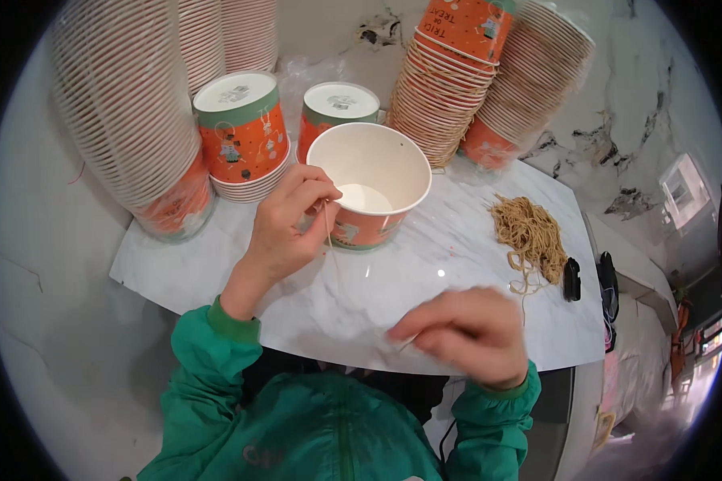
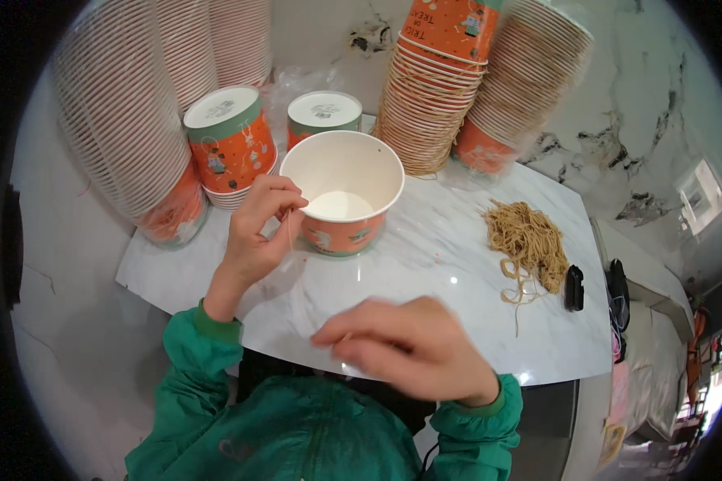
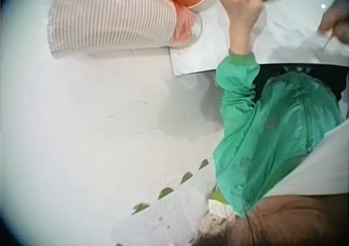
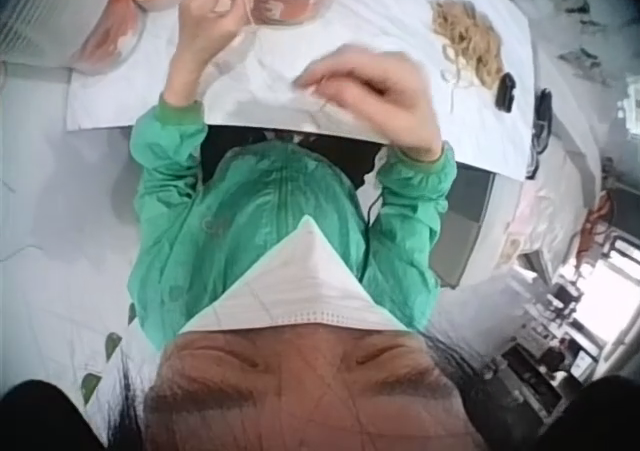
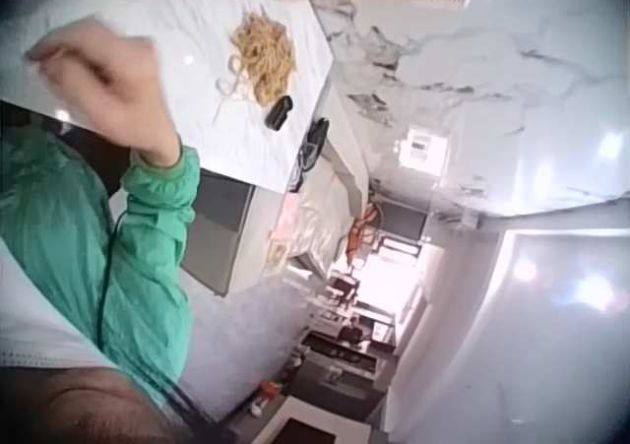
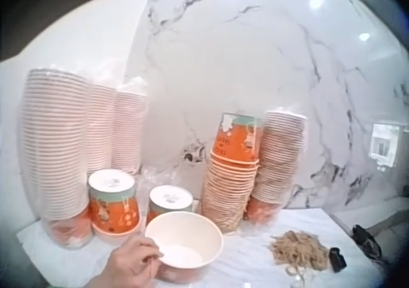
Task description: The person is attaching rubber bands to paper cups on a workstation.
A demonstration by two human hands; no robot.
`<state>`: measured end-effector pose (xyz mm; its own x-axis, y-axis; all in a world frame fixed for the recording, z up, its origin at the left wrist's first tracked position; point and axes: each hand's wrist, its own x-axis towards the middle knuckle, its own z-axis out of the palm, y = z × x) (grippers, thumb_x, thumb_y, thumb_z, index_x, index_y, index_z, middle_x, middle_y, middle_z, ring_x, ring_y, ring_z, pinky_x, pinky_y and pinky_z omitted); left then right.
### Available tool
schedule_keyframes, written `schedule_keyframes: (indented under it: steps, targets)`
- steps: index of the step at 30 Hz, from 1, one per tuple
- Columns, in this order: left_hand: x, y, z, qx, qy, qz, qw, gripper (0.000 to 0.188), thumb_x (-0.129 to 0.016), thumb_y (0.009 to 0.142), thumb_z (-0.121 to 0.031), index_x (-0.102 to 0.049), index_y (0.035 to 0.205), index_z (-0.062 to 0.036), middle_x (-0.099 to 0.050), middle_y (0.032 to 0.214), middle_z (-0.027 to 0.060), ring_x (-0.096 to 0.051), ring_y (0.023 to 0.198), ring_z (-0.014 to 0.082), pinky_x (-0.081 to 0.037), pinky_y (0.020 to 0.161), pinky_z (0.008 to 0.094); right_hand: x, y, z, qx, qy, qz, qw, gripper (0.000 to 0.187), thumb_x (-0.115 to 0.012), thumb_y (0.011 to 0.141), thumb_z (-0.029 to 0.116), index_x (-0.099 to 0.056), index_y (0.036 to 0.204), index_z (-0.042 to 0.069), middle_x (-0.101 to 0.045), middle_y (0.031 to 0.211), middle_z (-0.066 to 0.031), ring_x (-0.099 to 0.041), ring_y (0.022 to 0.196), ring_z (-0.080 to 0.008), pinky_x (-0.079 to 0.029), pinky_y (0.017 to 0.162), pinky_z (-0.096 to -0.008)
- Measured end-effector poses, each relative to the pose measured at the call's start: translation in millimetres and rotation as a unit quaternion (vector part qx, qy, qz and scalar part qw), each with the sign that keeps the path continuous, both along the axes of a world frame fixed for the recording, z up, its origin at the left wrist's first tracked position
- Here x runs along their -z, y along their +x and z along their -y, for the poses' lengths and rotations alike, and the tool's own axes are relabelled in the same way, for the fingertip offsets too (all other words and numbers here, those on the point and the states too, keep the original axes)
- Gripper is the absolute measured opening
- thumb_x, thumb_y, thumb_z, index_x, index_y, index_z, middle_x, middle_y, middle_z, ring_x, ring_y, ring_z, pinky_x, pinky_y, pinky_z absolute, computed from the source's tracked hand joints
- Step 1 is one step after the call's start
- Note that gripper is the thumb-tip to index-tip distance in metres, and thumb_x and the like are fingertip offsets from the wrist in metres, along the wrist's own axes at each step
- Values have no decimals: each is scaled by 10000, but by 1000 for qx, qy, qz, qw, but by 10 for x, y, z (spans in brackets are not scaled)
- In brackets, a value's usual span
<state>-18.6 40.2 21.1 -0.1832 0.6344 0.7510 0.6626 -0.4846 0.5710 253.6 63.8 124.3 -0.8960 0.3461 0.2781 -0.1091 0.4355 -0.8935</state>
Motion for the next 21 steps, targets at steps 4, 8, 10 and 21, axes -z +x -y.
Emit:
schedule_keyframes:
  steps: [4,8,10,21]
  targets:
    - [-128,-74,-34,18,-17,-58,998,269,-633,781,101,-647,1024,-13,-608,1143,111,-618,936,200,-524,775,300,74,129,-230,144,-122,-190,964,174,-601,983,38,-703,1082,-62,-620,799,-21,-505,656,-53,-360,581,-206]
    - [-190,-156,-147,65,-63,-87,992,256,-573,736,104,-601,962,-13,-598,1184,114,-611,1032,240,-523,867,327,24,288,-496,119,-119,-268,949,166,-584,1006,51,-652,1107,-61,-613,851,-64,-467,634,-63,-320,560,-213]
    - [-196,-260,-225,77,-63,-109,989,242,-574,741,107,-590,951,-13,-599,1198,118,-616,1063,249,-523,884,330,10,348,-627,114,-111,-286,945,154,-568,1014,43,-649,1109,-49,-618,885,-78,-427,620,-51,-294,555,-203]
    - [-330,-53,-231,-68,2,-142,988,545,-504,753,151,-628,1258,-11,-593,1311,161,-657,1099,307,-552,864,348,676,777,-932,437,321,33,840,344,-770,881,139,-696,1208,64,-608,1271,-155,-590,1176,-255,-485,945,-372]
